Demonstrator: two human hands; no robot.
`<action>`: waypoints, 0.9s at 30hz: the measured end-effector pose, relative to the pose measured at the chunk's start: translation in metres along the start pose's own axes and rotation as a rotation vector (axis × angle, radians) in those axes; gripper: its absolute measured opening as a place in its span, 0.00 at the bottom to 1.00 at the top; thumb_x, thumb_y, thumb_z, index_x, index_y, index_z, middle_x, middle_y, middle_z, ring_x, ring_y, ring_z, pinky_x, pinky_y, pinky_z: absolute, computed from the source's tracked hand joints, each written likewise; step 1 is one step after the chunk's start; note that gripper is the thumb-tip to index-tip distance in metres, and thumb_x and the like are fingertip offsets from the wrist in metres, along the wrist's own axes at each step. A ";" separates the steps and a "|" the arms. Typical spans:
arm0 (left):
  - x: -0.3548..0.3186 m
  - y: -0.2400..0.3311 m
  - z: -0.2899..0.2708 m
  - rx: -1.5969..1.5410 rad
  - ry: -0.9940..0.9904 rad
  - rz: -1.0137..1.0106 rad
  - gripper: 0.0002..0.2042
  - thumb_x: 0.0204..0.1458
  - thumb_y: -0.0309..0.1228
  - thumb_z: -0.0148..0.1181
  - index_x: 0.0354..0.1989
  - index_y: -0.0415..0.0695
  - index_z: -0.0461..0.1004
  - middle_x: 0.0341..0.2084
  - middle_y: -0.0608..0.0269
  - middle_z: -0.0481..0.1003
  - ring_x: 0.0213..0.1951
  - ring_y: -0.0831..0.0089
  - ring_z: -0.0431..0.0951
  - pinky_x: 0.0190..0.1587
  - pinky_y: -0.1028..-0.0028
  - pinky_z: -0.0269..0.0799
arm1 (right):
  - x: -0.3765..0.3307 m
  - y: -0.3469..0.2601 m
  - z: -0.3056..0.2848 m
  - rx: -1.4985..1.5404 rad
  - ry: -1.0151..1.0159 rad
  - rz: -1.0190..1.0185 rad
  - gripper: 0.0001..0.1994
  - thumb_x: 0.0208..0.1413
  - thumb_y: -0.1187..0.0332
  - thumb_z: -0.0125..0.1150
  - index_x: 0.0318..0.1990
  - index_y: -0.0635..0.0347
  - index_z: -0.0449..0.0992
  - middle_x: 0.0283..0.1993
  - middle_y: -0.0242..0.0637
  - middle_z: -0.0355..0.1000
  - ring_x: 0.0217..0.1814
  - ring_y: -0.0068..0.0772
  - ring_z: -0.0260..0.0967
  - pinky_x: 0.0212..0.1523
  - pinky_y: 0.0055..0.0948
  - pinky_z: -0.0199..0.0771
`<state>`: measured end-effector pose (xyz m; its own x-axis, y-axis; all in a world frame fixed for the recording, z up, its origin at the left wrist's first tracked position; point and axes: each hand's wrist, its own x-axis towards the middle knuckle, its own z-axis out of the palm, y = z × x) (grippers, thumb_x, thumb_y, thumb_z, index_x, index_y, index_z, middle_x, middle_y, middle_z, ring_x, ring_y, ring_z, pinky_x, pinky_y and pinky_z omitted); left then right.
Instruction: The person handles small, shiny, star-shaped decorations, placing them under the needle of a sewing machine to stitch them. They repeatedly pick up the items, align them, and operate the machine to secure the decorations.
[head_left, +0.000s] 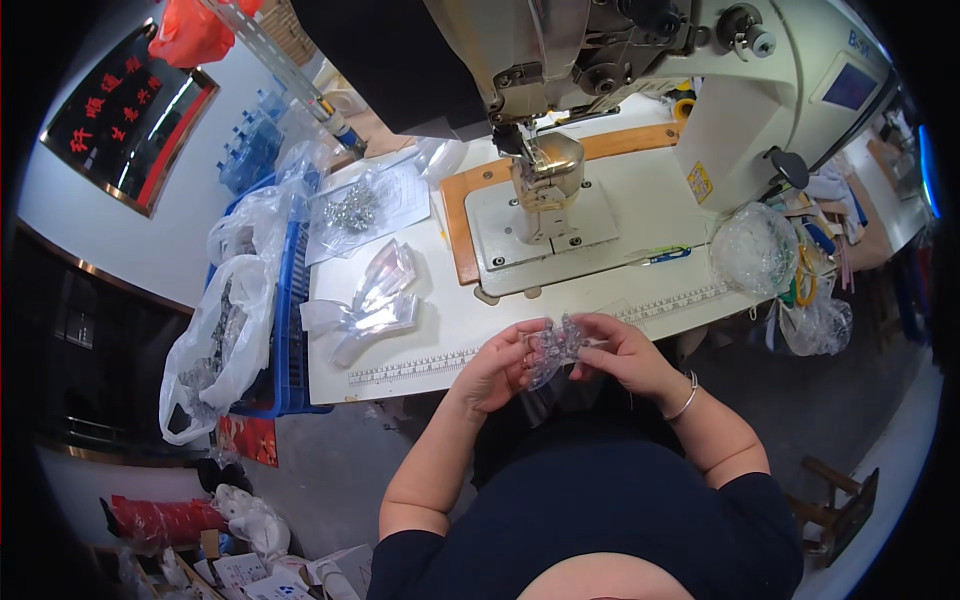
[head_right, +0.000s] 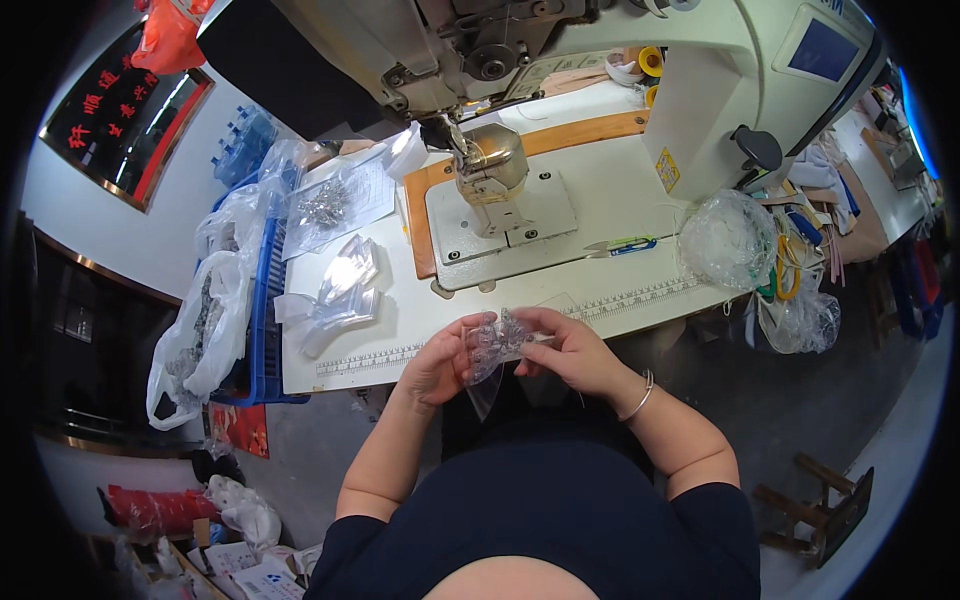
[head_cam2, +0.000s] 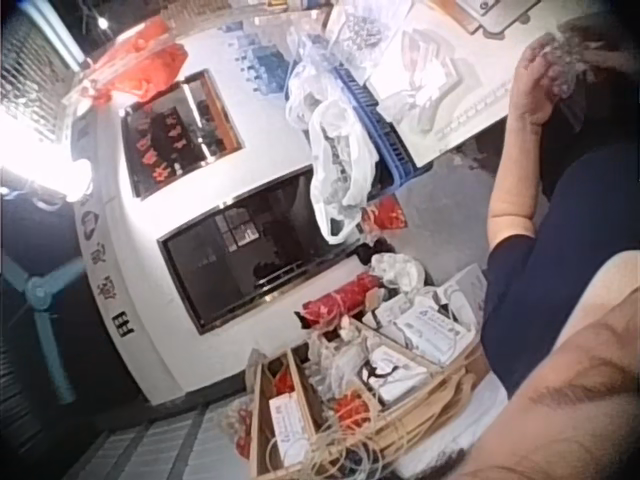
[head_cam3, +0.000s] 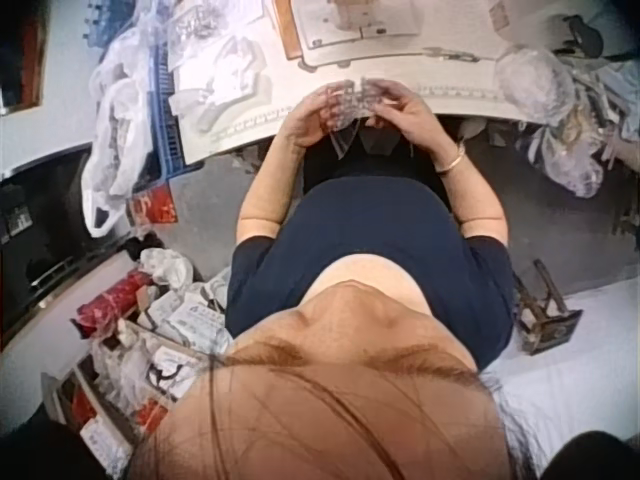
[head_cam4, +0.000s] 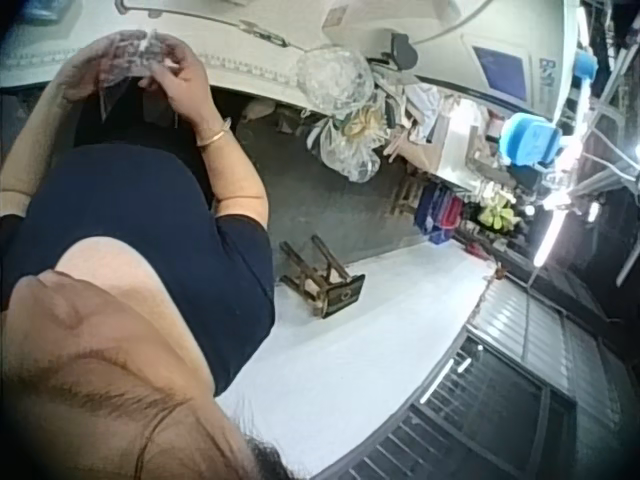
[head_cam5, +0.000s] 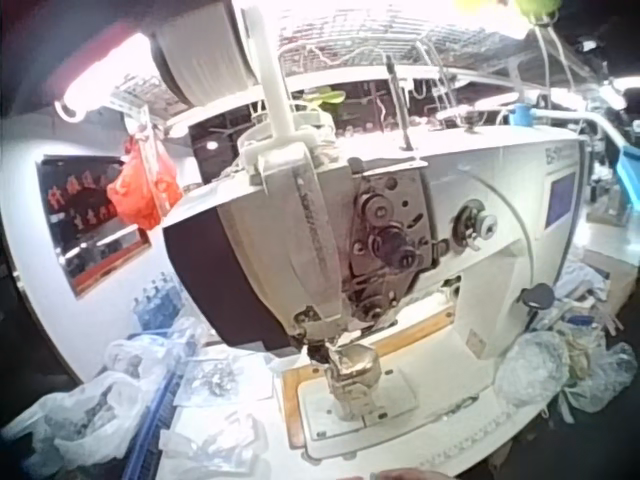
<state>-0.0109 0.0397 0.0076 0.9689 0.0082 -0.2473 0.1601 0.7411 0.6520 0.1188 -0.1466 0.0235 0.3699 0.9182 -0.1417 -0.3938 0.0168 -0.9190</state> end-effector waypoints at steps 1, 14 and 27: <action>0.000 0.000 0.004 -0.106 0.025 -0.037 0.25 0.52 0.38 0.56 0.56 0.39 0.61 0.41 0.63 0.72 0.31 0.84 0.69 0.26 0.84 0.64 | -0.001 -0.002 0.003 -0.047 0.051 -0.046 0.21 0.56 0.77 0.51 0.58 0.59 0.62 0.49 0.38 0.64 0.37 0.25 0.71 0.38 0.22 0.74; 0.006 -0.001 0.000 -0.409 -0.104 0.013 0.16 0.56 0.36 0.52 0.52 0.48 0.62 0.48 0.55 0.67 0.51 0.52 0.70 0.47 0.59 0.74 | -0.020 -0.035 0.002 -0.500 -0.036 -0.198 0.06 0.47 0.76 0.62 0.35 0.62 0.78 0.32 0.35 0.74 0.38 0.24 0.71 0.38 0.23 0.71; 0.014 0.005 0.029 0.103 0.121 0.185 0.11 0.54 0.23 0.52 0.46 0.40 0.66 0.40 0.54 0.73 0.40 0.65 0.77 0.43 0.65 0.77 | 0.006 -0.054 0.016 -0.644 0.159 -0.227 0.05 0.47 0.72 0.64 0.30 0.64 0.78 0.29 0.35 0.76 0.30 0.20 0.72 0.34 0.21 0.71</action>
<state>0.0087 0.0241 0.0281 0.9549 0.2225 -0.1966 0.0061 0.6472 0.7623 0.1286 -0.1352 0.0778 0.5223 0.8497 0.0729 0.2666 -0.0815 -0.9604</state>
